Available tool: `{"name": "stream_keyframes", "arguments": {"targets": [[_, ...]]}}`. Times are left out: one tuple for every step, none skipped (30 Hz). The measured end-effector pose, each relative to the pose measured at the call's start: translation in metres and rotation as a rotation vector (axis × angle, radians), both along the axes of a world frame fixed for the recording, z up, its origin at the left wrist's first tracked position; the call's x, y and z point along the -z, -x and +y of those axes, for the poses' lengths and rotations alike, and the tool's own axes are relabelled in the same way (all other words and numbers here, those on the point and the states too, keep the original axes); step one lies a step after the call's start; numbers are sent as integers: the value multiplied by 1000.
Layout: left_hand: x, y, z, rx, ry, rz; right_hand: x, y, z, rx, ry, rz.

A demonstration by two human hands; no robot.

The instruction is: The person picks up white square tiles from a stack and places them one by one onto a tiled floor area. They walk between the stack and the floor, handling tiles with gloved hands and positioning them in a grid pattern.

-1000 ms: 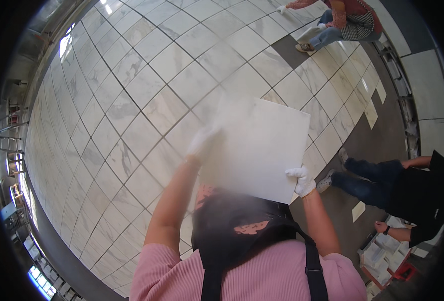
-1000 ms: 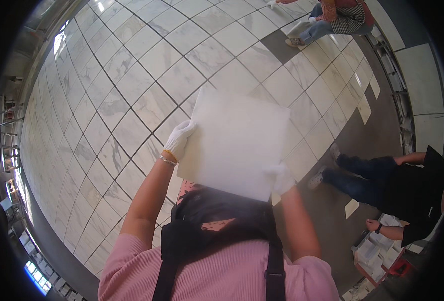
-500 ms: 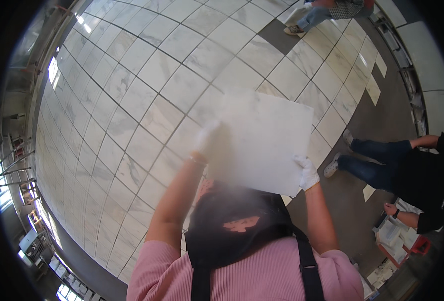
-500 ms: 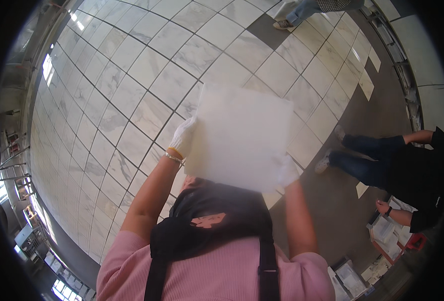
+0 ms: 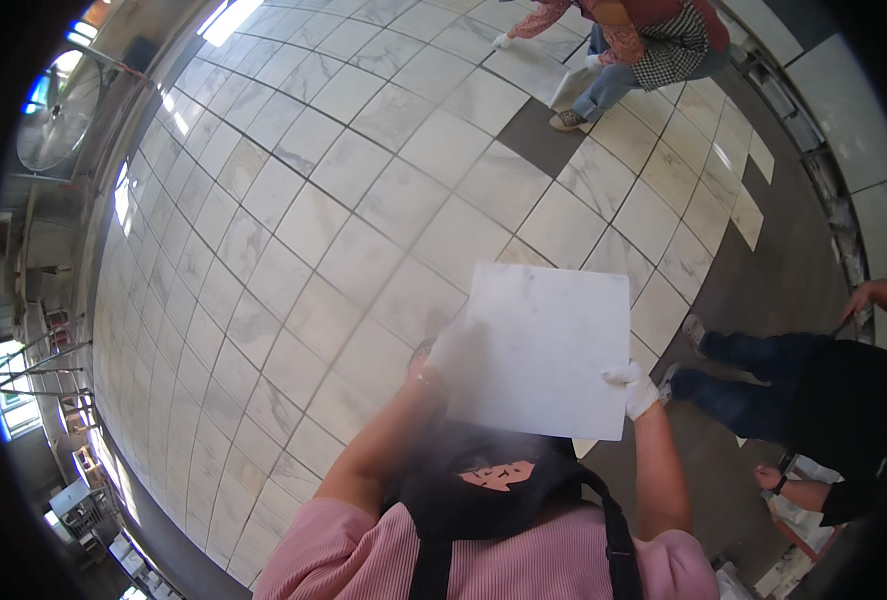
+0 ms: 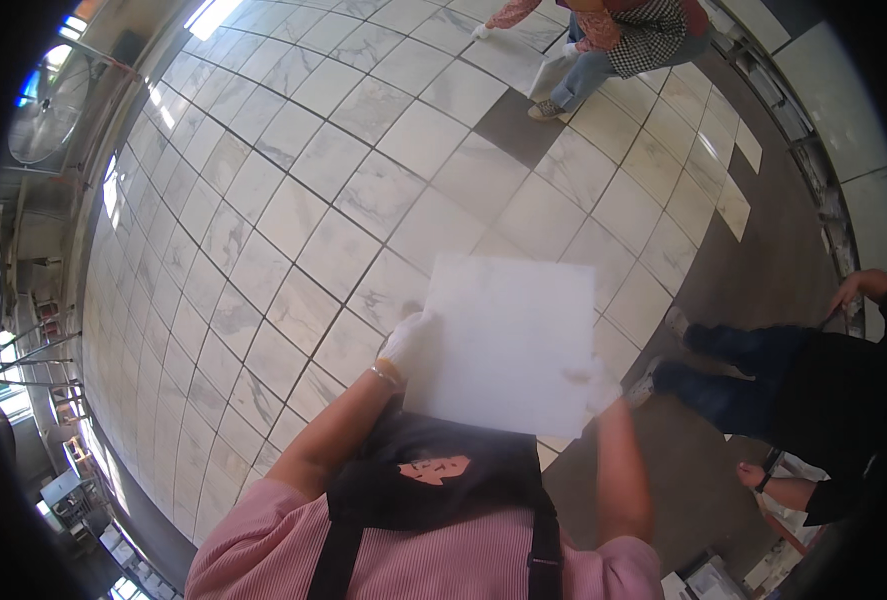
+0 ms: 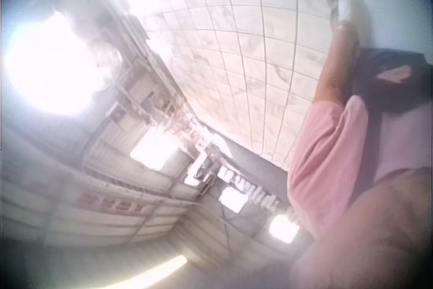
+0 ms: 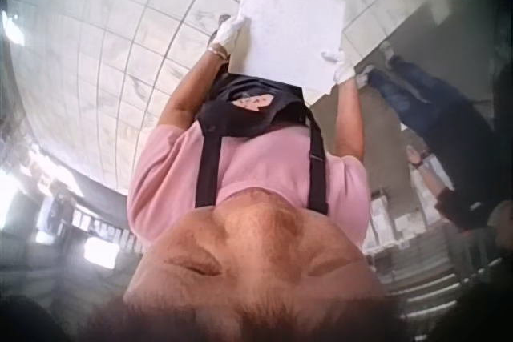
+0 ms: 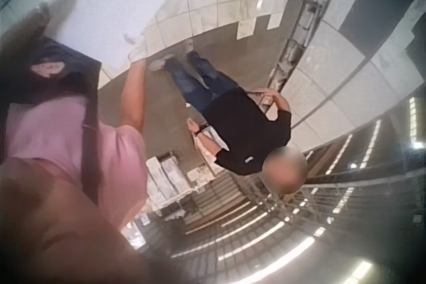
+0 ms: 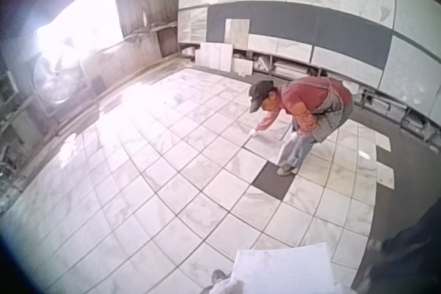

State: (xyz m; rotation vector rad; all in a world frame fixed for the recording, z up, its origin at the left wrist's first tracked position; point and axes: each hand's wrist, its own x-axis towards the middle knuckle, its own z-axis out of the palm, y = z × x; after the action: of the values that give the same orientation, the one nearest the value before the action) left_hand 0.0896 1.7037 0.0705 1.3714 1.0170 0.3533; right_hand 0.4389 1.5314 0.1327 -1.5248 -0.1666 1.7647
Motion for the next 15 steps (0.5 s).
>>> {"name": "stream_keyframes", "arguments": {"targets": [[0,-10,11,38,-26,77,2,-6,8,55,-27,49],[0,-20,24,106,-135,166,3,-13,19,97,-85,99],[1,-27,40,202,-237,211,4,-20,30,110,-54,73],[2,-33,57,331,-421,269,4,-25,42,117,-50,49],[3,-43,73,367,-364,268,4,-31,54,115,-97,47],[4,-52,89,318,-171,199,4,-38,65,141,-42,17],[2,-65,105,169,257,67,4,-46,80,151,-43,10],[0,-78,129,15,680,-70,6,-55,97,142,-37,-24],[-4,-94,154,-4,691,-113,9,-62,114,219,-89,16],[-11,-110,177,-25,708,-154,11,-69,130,278,-126,29],[-20,-112,197,39,783,-208,14,-79,147,302,-203,41],[-28,-114,217,107,858,-258,14,-90,157,383,-91,105],[-38,-119,229,114,800,-270,14,-100,166,437,-26,168],[-48,-128,246,129,727,-282,15,-110,176,483,-9,251],[-55,-138,269,177,607,-287,19,-120,188,485,9,195]]}}
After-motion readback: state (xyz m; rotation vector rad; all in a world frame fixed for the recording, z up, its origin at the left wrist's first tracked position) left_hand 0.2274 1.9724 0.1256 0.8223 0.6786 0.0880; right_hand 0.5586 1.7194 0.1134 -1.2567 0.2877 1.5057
